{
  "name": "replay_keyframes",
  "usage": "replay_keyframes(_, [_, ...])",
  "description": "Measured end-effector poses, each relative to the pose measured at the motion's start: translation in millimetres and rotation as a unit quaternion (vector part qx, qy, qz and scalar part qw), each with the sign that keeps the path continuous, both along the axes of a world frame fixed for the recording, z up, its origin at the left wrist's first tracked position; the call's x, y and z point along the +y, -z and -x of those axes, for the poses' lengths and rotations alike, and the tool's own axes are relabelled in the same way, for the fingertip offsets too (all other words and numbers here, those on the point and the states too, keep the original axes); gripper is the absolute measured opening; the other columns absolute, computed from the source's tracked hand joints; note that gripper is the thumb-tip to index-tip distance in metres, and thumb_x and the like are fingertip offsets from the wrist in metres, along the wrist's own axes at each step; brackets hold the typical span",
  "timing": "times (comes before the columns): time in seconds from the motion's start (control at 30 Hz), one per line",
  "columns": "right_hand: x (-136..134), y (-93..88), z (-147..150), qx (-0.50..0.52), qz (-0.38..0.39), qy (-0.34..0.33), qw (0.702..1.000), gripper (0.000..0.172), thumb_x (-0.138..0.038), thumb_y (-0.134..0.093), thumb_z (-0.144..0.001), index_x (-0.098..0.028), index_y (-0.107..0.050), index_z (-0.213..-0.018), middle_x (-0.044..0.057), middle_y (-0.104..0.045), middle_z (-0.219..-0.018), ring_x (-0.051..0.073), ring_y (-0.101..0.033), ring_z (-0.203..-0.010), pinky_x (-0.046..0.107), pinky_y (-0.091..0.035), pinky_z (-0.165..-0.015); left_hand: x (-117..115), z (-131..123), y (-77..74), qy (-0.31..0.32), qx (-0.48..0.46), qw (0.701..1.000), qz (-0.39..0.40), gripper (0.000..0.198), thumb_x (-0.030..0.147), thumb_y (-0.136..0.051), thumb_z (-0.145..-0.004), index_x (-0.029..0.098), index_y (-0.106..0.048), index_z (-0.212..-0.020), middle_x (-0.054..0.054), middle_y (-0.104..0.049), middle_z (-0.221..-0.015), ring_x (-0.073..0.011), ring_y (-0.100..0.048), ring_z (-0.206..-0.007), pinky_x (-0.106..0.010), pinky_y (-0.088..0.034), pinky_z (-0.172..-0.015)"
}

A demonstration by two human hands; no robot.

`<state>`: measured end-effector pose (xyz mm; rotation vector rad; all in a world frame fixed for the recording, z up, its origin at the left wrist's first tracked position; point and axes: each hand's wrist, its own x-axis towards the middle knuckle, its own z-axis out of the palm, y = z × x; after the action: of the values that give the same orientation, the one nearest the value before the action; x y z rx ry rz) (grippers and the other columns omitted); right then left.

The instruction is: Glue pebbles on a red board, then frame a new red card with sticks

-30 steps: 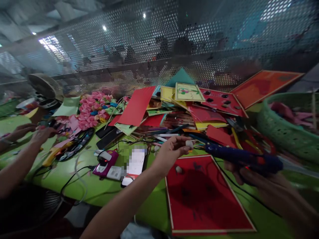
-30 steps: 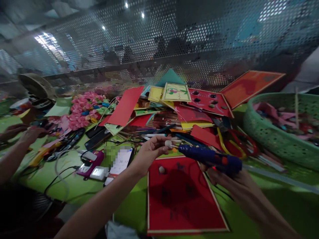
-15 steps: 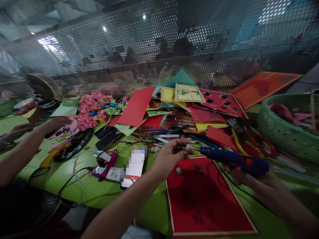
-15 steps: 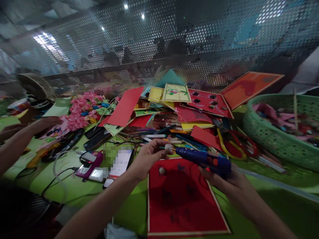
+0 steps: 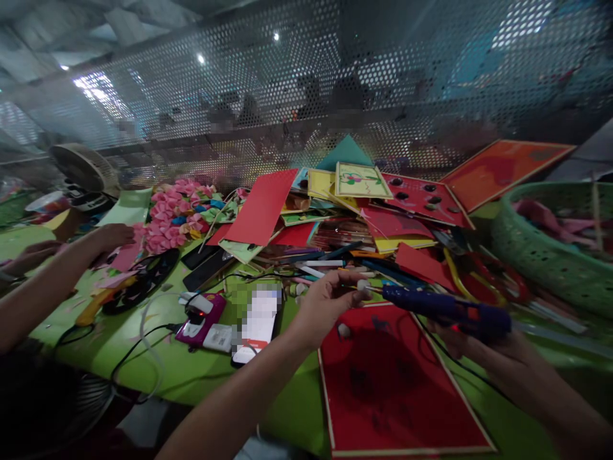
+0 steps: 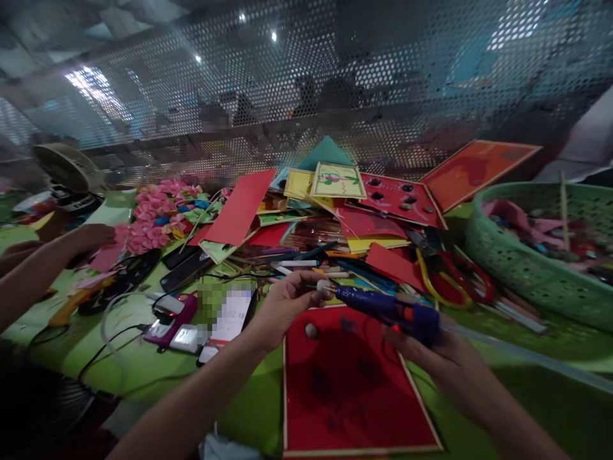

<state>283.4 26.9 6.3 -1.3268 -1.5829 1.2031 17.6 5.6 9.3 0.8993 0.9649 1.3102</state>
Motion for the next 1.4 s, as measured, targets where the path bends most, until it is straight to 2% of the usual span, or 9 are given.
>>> replay_keyframes(0.13, [-0.4,-4.4,3.5,-0.006,0.014,0.009,1.000,0.046,-0.066,-0.085,-0.053,-0.023,-0.074,-0.066,0.006,-0.070,-0.063,0.024,-0.064,-0.060,0.031,-0.057,-0.053,-0.4,0.5,0.0,-0.003,0.011,1.000,-0.003,0.042,0.038,-0.093,-0.072,0.018,-0.072,-0.102,-0.003,-0.074,-0.094,-0.0156,-0.068,-0.088,-0.030,-0.051,-0.085])
replay_keyframes(0.27, [-1.3,-6.8,4.9,-0.012,0.017,0.028,0.999,0.047,-0.067,-0.084,-0.052,-0.023,-0.069,-0.057,0.005,-0.070,-0.062,0.024,-0.065,-0.062,0.030,-0.057,-0.055,-1.0,0.9,-4.8,-0.007,0.004,1.000,0.001,0.043,0.039,-0.094,-0.070,0.018,-0.072,-0.100,-0.003,-0.074,-0.095,-0.0161,-0.068,-0.088,-0.031,-0.051,-0.086])
replay_keyframes(0.47, [-1.6,1.6,0.2,-0.016,0.032,0.020,0.999,0.051,-0.067,-0.084,-0.053,-0.022,-0.078,-0.075,0.008,-0.077,-0.073,0.027,-0.067,-0.064,0.032,-0.056,-0.052,0.3,-0.3,-2.3,-0.012,0.001,1.000,-0.004,0.043,0.038,-0.095,-0.068,0.018,-0.071,-0.098,-0.004,-0.075,-0.095,-0.0166,-0.069,-0.088,-0.033,-0.052,-0.089])
replay_keyframes(0.7, [-0.2,-1.3,1.2,-0.021,0.013,0.017,1.000,0.047,-0.067,-0.084,-0.056,-0.022,-0.077,-0.070,0.005,-0.070,-0.062,0.023,-0.063,-0.060,0.028,-0.054,-0.052,-1.4,-0.1,-2.8,-0.011,-0.005,1.000,-0.001,0.042,0.036,-0.095,-0.068,0.018,-0.069,-0.095,-0.003,-0.076,-0.093,-0.0164,-0.070,-0.089,-0.034,-0.052,-0.091])
replay_keyframes(0.87, [0.0,3.6,-2.4,-0.028,-0.001,0.004,1.000,0.046,-0.066,-0.082,-0.058,-0.022,-0.080,-0.071,0.007,-0.073,-0.068,0.025,-0.065,-0.063,0.031,-0.056,-0.053,-1.1,-0.1,-6.8,-0.021,-0.010,1.000,0.002,0.045,0.036,-0.097,-0.065,0.016,-0.068,-0.094,-0.003,-0.076,-0.092,-0.0164,-0.071,-0.086,-0.031,-0.052,-0.086])
replay_keyframes(0.97, [-0.6,-0.5,1.0,-0.025,0.005,-0.004,1.000,0.044,-0.065,-0.081,-0.058,-0.022,-0.078,-0.064,0.007,-0.070,-0.061,0.025,-0.064,-0.058,0.031,-0.054,-0.049,-0.6,-0.5,-4.6,-0.017,-0.019,1.000,0.000,0.044,0.034,-0.097,-0.064,0.016,-0.068,-0.092,-0.002,-0.076,-0.091,-0.0161,-0.071,-0.086,-0.033,-0.053,-0.089])
replay_keyframes(1.13, [-0.8,-8.9,6.4,-0.003,-0.012,0.004,1.000,0.040,-0.060,-0.085,-0.056,-0.022,-0.076,-0.064,0.006,-0.073,-0.064,0.023,-0.064,-0.058,0.029,-0.056,-0.052,-0.9,0.6,-2.4,-0.017,-0.018,1.000,-0.003,0.044,0.036,-0.096,-0.066,0.017,-0.068,-0.093,-0.003,-0.076,-0.091,-0.0174,-0.072,-0.087,-0.033,-0.053,-0.089])
replay_keyframes(1.27, [-1.0,-6.2,4.2,-0.005,-0.008,0.012,1.000,0.044,-0.063,-0.084,-0.056,-0.022,-0.077,-0.072,0.006,-0.071,-0.063,0.023,-0.063,-0.057,0.029,-0.055,-0.051,-1.0,0.8,-4.1,-0.026,-0.016,1.000,-0.001,0.045,0.037,-0.097,-0.065,0.017,-0.069,-0.093,-0.004,-0.077,-0.092,-0.0175,-0.072,-0.086,-0.032,-0.053,-0.086])
replay_keyframes(1.4, [-1.3,-9.3,5.3,-0.018,0.010,0.001,1.000,0.048,-0.069,-0.081,-0.058,-0.022,-0.075,-0.066,0.007,-0.072,-0.065,0.025,-0.065,-0.063,0.030,-0.056,-0.054,-1.7,0.7,-5.2,-0.010,-0.023,1.000,0.000,0.045,0.035,-0.098,-0.064,0.016,-0.070,-0.092,-0.003,-0.076,-0.091,-0.0168,-0.072,-0.087,-0.030,-0.054,-0.086])
